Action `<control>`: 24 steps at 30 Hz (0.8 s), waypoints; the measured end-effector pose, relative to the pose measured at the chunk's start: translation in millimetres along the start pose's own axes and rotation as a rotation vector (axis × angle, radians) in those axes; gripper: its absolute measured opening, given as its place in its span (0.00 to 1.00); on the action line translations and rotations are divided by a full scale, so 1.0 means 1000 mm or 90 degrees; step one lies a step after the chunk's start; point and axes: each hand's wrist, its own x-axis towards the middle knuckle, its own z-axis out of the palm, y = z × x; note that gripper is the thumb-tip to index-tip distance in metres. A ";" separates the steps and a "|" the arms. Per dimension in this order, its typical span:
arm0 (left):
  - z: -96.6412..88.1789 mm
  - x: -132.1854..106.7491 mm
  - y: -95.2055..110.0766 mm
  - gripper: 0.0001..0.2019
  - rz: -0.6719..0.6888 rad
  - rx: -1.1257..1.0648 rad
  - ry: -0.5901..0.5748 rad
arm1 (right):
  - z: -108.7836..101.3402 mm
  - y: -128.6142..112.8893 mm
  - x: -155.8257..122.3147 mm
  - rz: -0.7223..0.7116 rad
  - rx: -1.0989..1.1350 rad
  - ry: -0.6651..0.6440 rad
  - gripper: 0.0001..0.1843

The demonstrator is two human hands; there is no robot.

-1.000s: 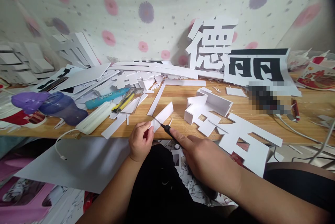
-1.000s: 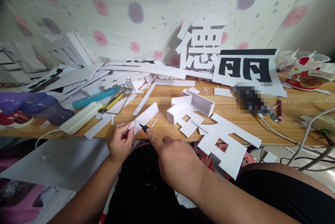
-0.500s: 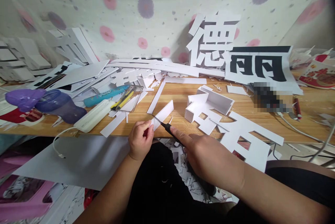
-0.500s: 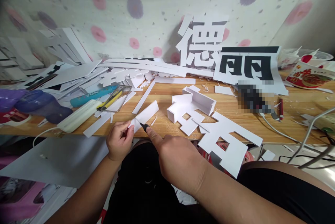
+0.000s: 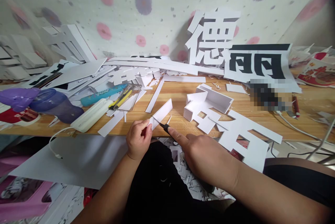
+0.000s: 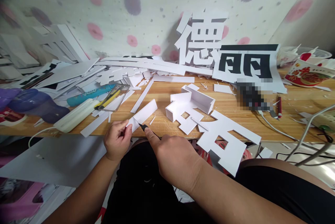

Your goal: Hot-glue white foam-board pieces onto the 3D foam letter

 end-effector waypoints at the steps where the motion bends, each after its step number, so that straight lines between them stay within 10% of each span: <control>1: 0.000 0.000 0.000 0.10 0.002 -0.002 -0.001 | 0.000 0.000 0.000 -0.003 -0.005 0.001 0.42; 24: 0.001 -0.001 -0.001 0.10 0.008 0.006 0.007 | 0.010 0.002 0.005 0.001 0.029 -0.056 0.45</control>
